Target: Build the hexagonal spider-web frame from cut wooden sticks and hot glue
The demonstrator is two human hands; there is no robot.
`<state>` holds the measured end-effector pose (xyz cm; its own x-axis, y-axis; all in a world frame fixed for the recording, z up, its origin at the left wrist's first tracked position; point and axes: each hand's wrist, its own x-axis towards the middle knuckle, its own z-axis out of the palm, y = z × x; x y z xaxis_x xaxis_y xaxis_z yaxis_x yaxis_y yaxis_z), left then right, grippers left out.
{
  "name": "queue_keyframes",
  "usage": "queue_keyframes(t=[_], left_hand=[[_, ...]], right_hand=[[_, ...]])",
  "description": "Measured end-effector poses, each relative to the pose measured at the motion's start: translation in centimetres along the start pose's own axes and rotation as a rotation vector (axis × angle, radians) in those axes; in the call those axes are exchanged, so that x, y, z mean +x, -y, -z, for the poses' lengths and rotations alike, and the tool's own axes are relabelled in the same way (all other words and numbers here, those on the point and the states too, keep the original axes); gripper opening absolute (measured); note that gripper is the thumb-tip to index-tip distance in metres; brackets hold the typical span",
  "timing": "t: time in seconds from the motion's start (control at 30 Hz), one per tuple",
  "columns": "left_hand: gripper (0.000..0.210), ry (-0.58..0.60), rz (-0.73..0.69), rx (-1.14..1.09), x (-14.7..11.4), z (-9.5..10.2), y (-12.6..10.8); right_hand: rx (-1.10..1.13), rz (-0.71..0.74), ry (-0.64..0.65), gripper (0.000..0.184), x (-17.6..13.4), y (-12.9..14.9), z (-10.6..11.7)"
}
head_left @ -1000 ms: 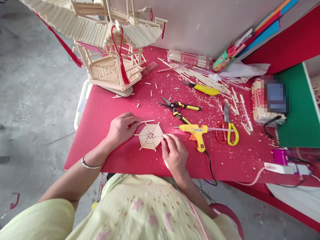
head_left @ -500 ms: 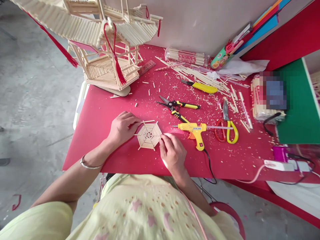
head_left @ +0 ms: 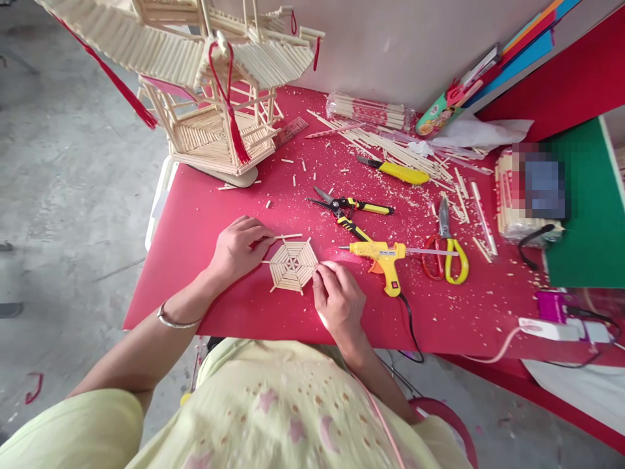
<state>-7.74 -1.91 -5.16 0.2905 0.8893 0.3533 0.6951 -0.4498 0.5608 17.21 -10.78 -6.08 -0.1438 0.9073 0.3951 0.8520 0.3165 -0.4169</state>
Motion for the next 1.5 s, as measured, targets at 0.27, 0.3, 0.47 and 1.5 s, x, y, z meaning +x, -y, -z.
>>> queue_keyframes(t=[0.27, 0.3, 0.47, 1.5], left_hand=[[0.017, -0.019, 0.118, -0.015, -0.2, 1.1, -0.3], [0.017, -0.021, 0.13, -0.014, -0.3, 1.2, -0.3], [0.018, -0.016, 0.134, -0.011, -0.5, 1.4, -0.3], [0.018, 0.01, 0.132, 0.067, -2.0, 0.3, -1.7]], right_hand=[[0.03, 0.011, -0.021, 0.016, -0.2, -0.1, 0.1], [0.034, 0.016, -0.021, 0.017, -0.3, -0.1, 0.1], [0.046, 0.039, -0.008, 0.017, -0.4, -0.2, 0.2], [0.009, 0.086, 0.033, 0.015, -0.1, -0.1, 0.1]])
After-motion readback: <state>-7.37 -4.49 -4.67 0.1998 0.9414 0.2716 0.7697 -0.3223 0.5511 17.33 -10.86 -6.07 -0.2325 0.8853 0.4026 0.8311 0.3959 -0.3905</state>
